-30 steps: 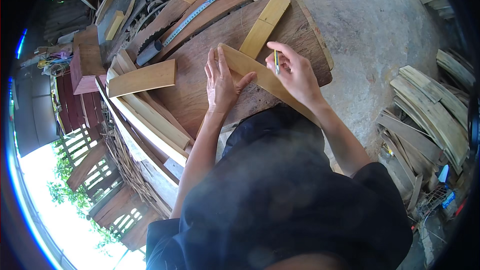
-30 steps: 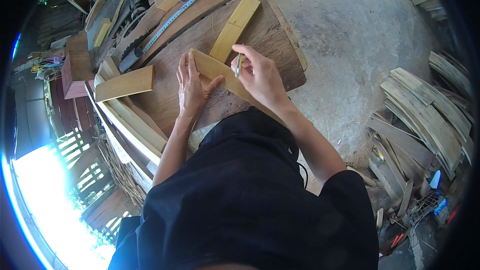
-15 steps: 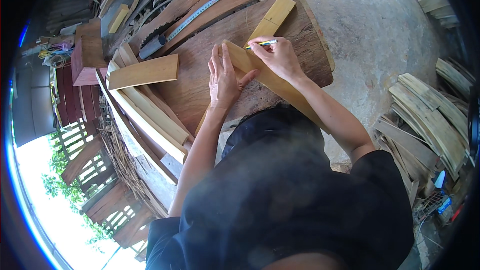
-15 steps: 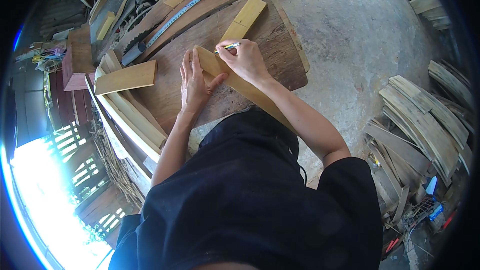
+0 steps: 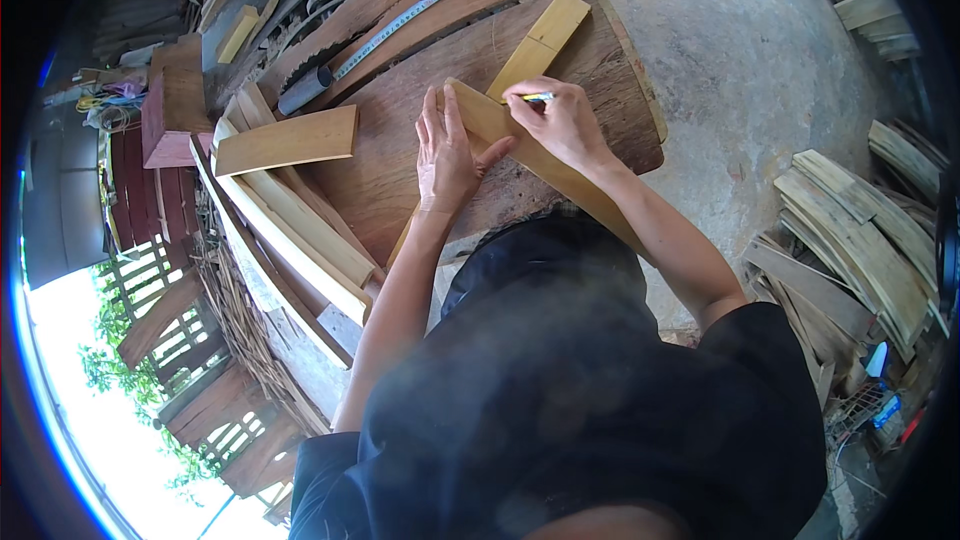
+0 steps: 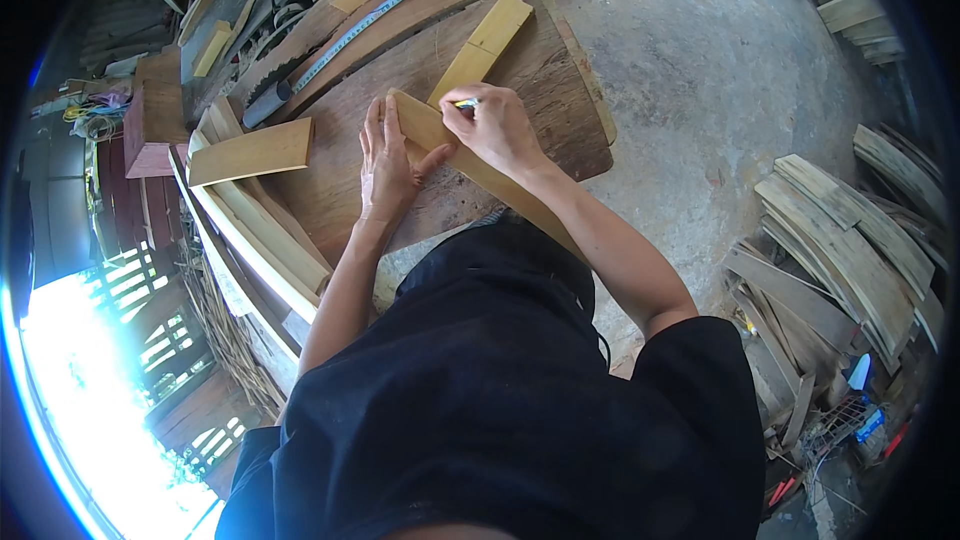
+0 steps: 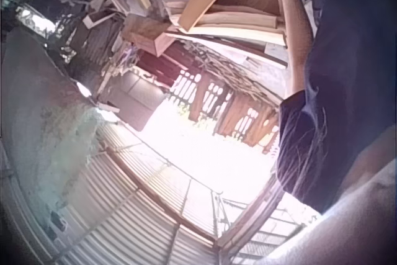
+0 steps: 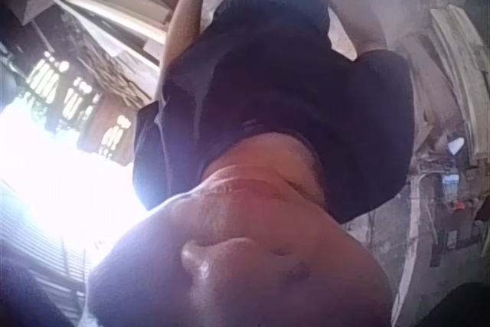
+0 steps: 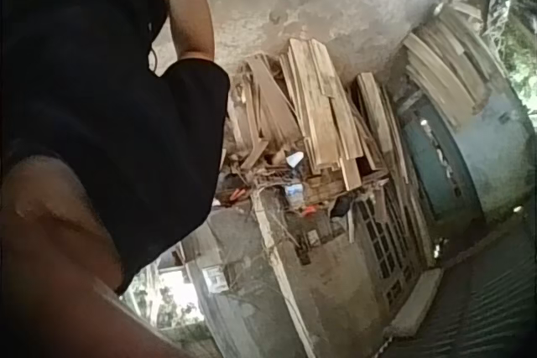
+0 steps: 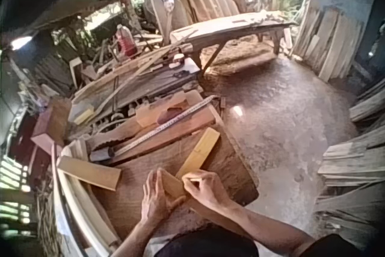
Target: The person aligns wooden boards on a workbench, marks lines on them using a pencil, measures the boards with a flexible ruler, and marks guide lines on overlapping wood pieces.
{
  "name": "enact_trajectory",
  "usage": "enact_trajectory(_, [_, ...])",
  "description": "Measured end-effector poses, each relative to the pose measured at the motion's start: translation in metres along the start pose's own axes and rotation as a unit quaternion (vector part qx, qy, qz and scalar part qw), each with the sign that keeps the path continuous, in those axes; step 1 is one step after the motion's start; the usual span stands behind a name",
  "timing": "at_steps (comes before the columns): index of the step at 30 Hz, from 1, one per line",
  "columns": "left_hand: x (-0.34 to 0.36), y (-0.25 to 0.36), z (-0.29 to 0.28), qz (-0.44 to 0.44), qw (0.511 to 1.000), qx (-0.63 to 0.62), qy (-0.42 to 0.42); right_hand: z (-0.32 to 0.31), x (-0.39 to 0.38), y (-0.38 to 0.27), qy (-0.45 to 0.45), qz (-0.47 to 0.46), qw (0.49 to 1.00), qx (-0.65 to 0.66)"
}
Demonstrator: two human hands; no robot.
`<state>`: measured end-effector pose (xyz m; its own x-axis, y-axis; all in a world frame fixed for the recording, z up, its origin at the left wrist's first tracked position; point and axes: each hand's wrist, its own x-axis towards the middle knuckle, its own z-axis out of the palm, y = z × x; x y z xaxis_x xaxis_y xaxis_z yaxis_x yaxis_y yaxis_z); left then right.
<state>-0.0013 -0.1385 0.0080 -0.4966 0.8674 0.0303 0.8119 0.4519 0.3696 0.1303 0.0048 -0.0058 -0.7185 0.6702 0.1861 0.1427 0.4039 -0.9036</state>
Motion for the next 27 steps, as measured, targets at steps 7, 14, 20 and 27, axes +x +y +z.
enact_trajectory(7, [0.001,0.001,0.000,-0.001,1.000,-0.004,-0.001,0.002,0.005,0.000,-0.001,0.010,1.000,0.028])
enact_trajectory(14, [0.001,0.002,-0.001,-0.008,1.000,-0.001,-0.008,0.005,0.009,-0.001,-0.019,0.003,1.000,0.006])
enact_trajectory(20, [-0.001,0.000,-0.002,-0.011,1.000,0.002,-0.002,-0.012,-0.013,0.000,0.000,0.017,0.999,0.044])
enact_trajectory(27, [0.001,0.003,-0.001,0.000,1.000,-0.001,0.005,0.006,0.011,0.004,0.001,-0.022,1.000,0.022])
